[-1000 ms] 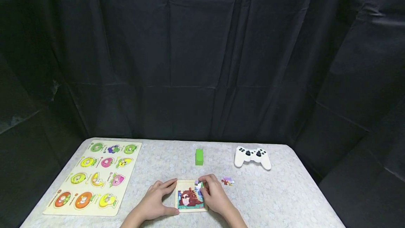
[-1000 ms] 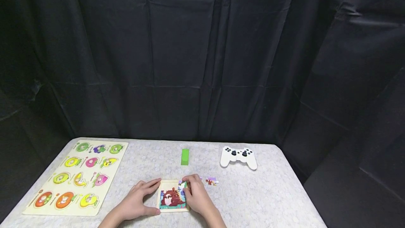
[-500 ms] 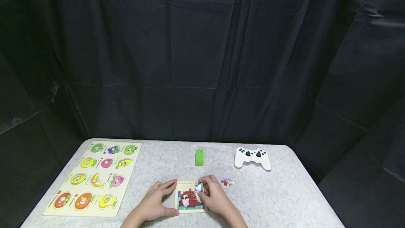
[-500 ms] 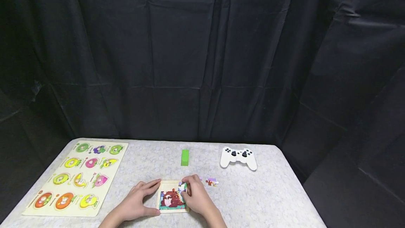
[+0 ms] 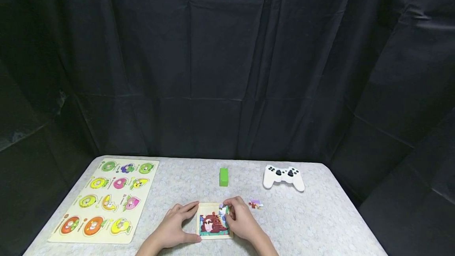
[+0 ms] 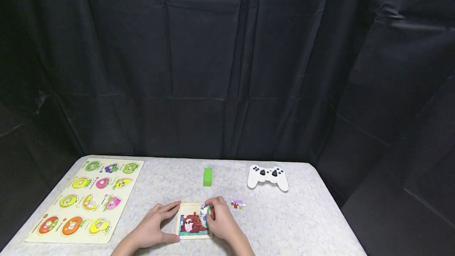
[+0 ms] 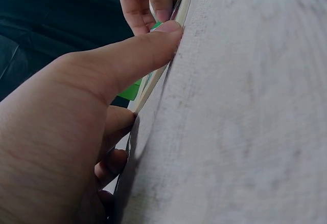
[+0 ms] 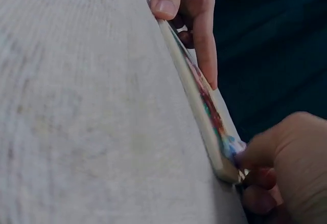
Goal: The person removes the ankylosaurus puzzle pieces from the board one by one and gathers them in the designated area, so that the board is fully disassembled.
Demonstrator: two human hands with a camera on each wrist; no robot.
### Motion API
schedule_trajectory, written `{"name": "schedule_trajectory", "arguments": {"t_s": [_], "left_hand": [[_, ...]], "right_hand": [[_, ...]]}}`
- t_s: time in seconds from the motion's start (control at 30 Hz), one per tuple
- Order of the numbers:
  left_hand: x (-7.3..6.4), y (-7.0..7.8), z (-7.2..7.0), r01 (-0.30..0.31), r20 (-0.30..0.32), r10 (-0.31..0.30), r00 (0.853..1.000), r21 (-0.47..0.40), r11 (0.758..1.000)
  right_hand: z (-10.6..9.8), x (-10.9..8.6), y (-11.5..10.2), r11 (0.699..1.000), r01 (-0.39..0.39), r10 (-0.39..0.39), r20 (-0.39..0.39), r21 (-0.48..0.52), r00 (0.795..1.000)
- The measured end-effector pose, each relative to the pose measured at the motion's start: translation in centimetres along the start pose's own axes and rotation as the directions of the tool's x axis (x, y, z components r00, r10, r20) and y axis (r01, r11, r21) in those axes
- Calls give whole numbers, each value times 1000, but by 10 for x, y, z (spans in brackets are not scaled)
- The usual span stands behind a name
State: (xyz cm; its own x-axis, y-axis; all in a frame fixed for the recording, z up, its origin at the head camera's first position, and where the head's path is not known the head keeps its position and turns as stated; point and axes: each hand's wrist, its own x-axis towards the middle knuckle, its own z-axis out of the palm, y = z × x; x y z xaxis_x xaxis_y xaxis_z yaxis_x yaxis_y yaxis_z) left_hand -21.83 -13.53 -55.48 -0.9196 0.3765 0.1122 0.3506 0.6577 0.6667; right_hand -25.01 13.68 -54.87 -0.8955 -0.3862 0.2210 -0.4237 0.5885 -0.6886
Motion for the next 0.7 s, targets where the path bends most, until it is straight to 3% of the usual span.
{"name": "schedule_trajectory", "arguments": {"t_s": [0.3, 0.7], "left_hand": [[1, 0, -1, 21, 25, -21, 999, -3, 1000], [1, 0, -1, 28, 38, -28, 999, -6, 1000]], "right_hand": [[1, -1, -1, 1000, 1, -1, -19, -31, 1000], [-9, 3, -2, 1000, -4, 5, -35, 22, 999]]}}
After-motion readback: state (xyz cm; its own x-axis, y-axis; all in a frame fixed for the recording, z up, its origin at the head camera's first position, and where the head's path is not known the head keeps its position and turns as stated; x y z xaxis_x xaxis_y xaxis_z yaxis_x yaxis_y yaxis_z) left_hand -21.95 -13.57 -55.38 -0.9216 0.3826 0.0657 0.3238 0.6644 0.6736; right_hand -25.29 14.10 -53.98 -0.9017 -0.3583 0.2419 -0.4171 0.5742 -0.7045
